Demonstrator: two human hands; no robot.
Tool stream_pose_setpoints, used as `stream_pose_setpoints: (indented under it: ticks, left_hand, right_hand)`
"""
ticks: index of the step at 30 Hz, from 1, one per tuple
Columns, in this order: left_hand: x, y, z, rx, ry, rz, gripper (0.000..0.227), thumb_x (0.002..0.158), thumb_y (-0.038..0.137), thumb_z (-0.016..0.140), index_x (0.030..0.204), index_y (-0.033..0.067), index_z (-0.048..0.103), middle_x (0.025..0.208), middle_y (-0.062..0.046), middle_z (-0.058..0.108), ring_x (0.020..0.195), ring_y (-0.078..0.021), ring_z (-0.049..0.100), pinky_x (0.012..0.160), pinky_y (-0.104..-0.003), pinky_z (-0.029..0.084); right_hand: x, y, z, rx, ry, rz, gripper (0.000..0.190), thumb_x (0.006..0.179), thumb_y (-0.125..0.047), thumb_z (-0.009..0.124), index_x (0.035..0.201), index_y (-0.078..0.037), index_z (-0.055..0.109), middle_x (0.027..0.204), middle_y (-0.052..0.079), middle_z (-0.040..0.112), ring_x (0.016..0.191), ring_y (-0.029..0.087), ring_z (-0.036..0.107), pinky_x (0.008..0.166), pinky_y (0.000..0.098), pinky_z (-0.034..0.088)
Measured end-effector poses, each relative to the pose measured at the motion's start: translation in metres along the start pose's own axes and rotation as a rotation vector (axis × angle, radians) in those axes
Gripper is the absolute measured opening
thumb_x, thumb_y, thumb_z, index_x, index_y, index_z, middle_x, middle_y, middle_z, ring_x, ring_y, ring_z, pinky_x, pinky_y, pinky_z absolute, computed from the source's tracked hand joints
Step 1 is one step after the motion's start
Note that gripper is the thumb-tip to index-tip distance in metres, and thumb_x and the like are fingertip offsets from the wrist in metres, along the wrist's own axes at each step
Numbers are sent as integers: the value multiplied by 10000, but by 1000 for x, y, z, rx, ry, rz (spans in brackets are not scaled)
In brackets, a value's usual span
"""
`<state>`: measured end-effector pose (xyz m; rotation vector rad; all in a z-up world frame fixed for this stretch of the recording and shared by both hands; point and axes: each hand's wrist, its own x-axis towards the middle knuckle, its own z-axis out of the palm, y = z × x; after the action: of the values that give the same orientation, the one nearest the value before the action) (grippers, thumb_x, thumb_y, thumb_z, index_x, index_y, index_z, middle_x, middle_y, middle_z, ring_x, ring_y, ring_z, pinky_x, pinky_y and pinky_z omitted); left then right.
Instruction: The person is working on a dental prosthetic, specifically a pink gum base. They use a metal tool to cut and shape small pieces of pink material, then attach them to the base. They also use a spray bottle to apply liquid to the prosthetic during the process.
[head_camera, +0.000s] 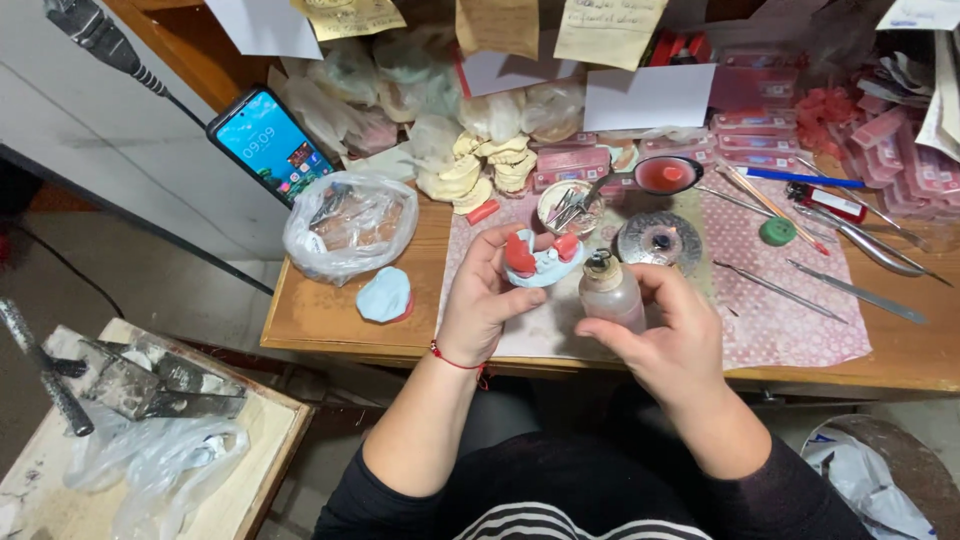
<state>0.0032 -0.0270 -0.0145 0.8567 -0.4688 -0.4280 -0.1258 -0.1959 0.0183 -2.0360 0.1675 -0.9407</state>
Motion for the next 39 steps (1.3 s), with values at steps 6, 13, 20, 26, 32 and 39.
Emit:
stream_pose_setpoints:
  ticks: [6,13,20,26,32,39]
  left_hand:
    - [0,-1,-1,2,-15,-7,865,672,-9,899,1429,14,480,1300,-243,674,1155,-217,685,911,-284,589]
    - [-1,-2,-2,1,-24,-10,881,666,21,913,1432,20,479,1301,-233,677,1162,-210,680,907,-279,590]
    - [0,-2,-1,4,-32,-14,881,668,46,919,1432,21,482,1301,-232,679,1167,-207,677,913,-276,585]
    - [-1,-1,2,7,-30,-17,870,669,54,921,1425,20,493,1290,-220,688,1166,-204,679,930,-280,576]
    - [-1,0,1,11,-33,-15,878,662,72,929,1424,21,495,1291,-216,689,1162,-199,681,937,-284,580]
    - [-3,2,2,1,-36,-13,885,654,79,939,1418,23,496,1277,-202,698,1145,-181,687,934,-269,579]
  right_hand:
    - [-3,1,-4,-34,53,-27,606,594,-284,1040,1080,-66,751,755,60,671,720,211,635,777,349,538]
    - [-3,1,-4,-70,76,-100,580,615,-276,1043,1059,-50,746,743,74,649,715,246,634,771,368,536]
    - [0,-8,-9,-78,53,-143,577,623,-270,1032,1061,-43,732,749,79,650,730,278,657,784,402,541]
    - [0,-4,-9,-93,41,-166,555,641,-250,1027,1054,-31,729,751,105,654,725,317,655,778,431,533]
    - [-2,2,-14,-65,59,-130,621,623,-276,1038,1101,-38,722,809,80,674,763,250,661,812,393,532]
    - [1,-12,-10,-97,8,-162,595,609,-253,1034,1067,-34,725,775,106,674,738,310,664,789,431,533]
